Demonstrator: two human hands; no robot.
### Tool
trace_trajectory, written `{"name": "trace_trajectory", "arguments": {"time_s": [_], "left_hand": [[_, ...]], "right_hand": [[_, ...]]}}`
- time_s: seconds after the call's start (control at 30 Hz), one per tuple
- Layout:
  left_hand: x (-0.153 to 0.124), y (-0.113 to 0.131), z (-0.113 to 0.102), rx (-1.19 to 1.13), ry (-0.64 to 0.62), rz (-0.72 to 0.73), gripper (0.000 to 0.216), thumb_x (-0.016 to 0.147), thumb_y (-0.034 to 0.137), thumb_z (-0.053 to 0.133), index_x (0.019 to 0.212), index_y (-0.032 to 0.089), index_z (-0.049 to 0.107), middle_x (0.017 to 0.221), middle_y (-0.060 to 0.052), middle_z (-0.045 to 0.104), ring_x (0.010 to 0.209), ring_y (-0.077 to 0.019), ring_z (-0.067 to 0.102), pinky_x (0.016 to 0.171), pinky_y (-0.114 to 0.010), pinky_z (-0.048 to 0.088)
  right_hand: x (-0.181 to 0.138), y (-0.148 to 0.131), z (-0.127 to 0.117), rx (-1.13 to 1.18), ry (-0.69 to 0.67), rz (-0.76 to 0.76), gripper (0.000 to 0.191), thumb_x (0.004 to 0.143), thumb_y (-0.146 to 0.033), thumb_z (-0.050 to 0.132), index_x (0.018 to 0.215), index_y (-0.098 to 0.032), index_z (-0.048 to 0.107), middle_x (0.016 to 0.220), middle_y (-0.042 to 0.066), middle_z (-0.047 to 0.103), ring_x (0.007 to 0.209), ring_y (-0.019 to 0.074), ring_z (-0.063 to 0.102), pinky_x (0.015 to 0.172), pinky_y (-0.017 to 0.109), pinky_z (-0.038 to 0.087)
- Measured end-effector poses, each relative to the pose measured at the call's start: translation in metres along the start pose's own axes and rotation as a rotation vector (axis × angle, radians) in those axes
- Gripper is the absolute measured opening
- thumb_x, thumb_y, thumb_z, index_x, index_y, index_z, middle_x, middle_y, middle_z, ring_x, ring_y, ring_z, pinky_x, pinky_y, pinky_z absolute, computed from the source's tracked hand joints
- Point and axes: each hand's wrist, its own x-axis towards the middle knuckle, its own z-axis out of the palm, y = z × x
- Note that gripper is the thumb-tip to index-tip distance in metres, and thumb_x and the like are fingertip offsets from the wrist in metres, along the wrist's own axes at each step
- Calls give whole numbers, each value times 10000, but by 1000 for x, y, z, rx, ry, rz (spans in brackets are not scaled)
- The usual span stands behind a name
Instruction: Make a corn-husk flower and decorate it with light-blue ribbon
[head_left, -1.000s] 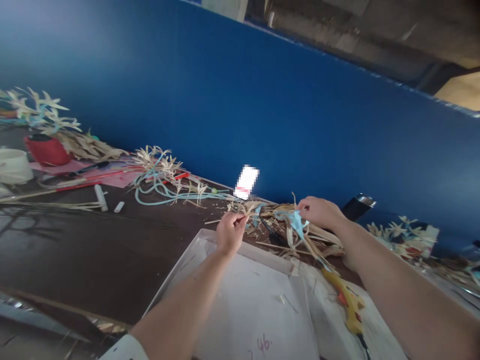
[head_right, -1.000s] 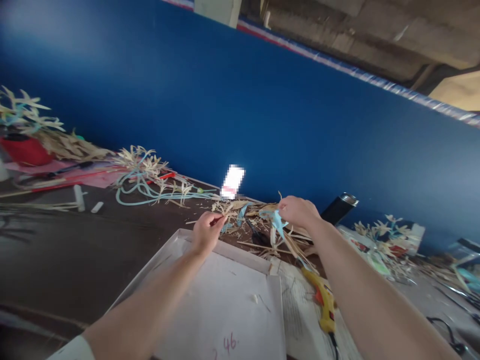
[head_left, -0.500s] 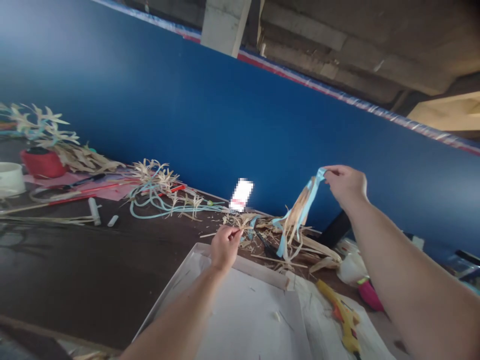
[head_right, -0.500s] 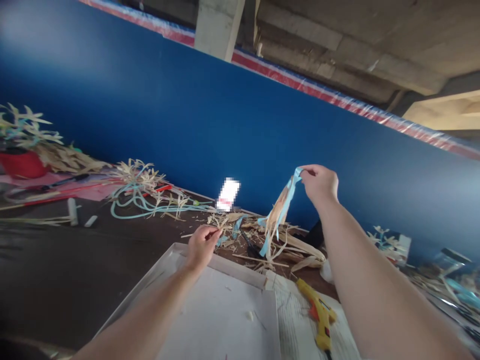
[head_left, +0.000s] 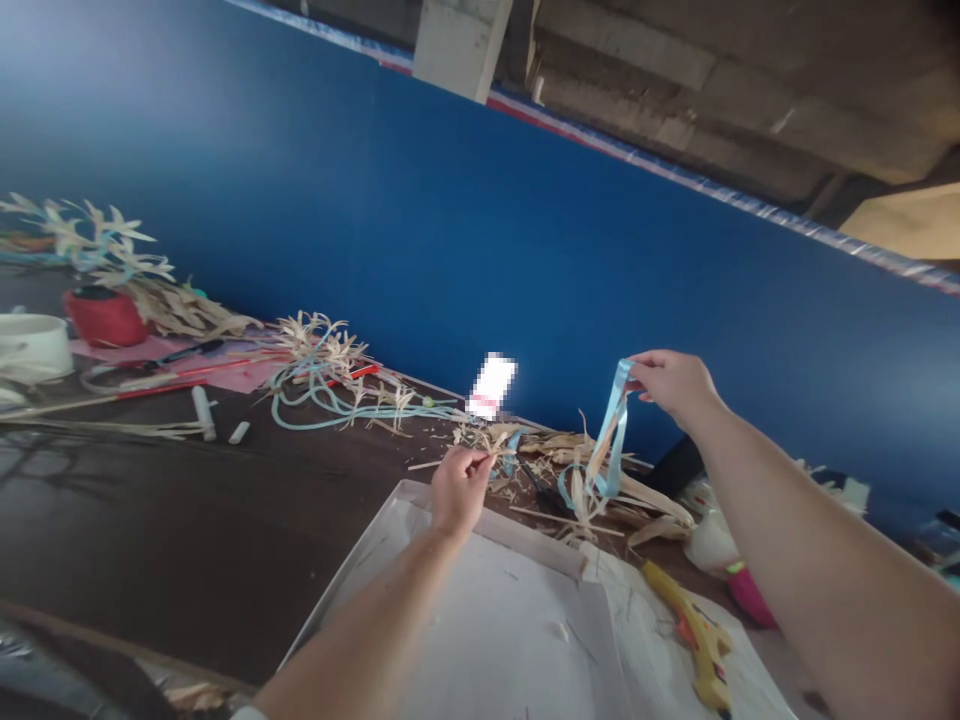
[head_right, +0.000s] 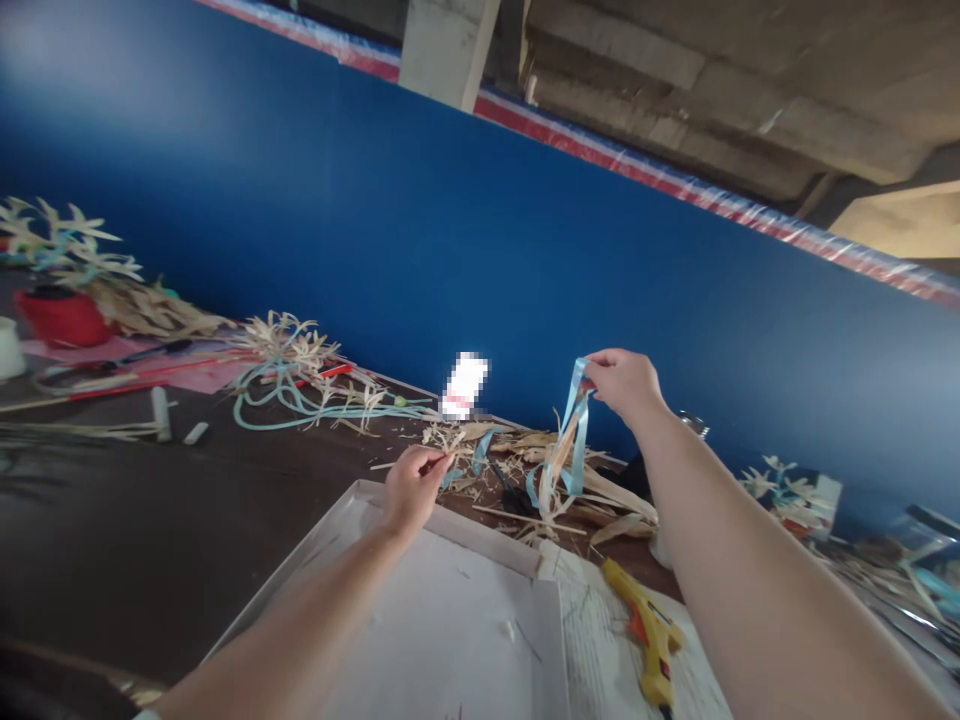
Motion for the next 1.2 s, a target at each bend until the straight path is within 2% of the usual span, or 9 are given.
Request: {"name": "trace_trajectory", "arguments": {"time_s": [0.1,0.17,0.3,0.4,0.47,0.57,0.67,0.93,1.2], "left_hand": [[1,3,-1,-33,5,-28,157,752,313,585,714,176,652,711,-15,575,612,-102,487,608,-226,376],[2,6,-2,-103,-10,-59,162,735,327,605,722,177,663,716,-18,576,623,-107,490,609,-232,372],[5,15,-4,-448,-74,-269,183,663,345,679,697,166,670,725,-25,576,684,-124,509,644,-246,380],[8,20,-7,-809,-234,-441,185,623,327,717,685,162,663,729,-20,587,715,-120,517,691,-256,380],[8,24,-10,-969,-372,-469,165,614,298,729,658,156,658,796,-37,614,813,-135,531,760,-264,371],[6,30,-14,-1078,-564,-462,130,618,255,731,644,150,659,962,-69,622,1012,-173,498,844,-270,344],[3,32,-15,-1068,-657,-506,151,604,264,741,671,149,670,938,-71,628,967,-177,524,842,-286,349],[0,24,-6,-1096,-653,-580,222,556,267,773,674,121,655,772,-43,622,756,-129,557,808,-306,382],[2,28,-11,-1189,-653,-580,220,613,278,740,656,118,595,790,-47,620,779,-146,573,802,-332,409]], "right_hand": [[-7,-9,3,146,-21,27,118,686,-259,663,770,-177,676,680,46,661,629,143,635,481,187,480],[-13,-14,6,280,-110,52,112,701,-257,662,772,-172,675,740,54,670,666,131,633,524,181,492],[-28,-20,14,564,-298,99,97,719,-235,657,774,-156,661,804,70,675,744,148,635,640,231,527],[-42,-21,24,762,-375,121,83,720,-214,647,766,-145,652,804,76,671,777,168,631,726,298,536],[-52,-23,32,863,-417,134,87,728,-214,635,774,-143,650,797,72,667,775,169,628,766,327,532],[-67,-26,45,993,-438,179,83,737,-201,618,793,-146,645,782,51,662,714,146,623,804,359,522],[-81,-28,60,1104,-400,276,73,754,-183,587,796,-148,635,769,35,659,647,121,616,805,354,521],[-99,-15,91,1321,-400,395,86,741,-178,584,821,-176,614,778,10,657,667,123,626,792,308,520],[-99,-4,90,1426,-385,436,140,733,-180,522,852,-183,598,821,18,653,679,123,618,760,289,525]]}}
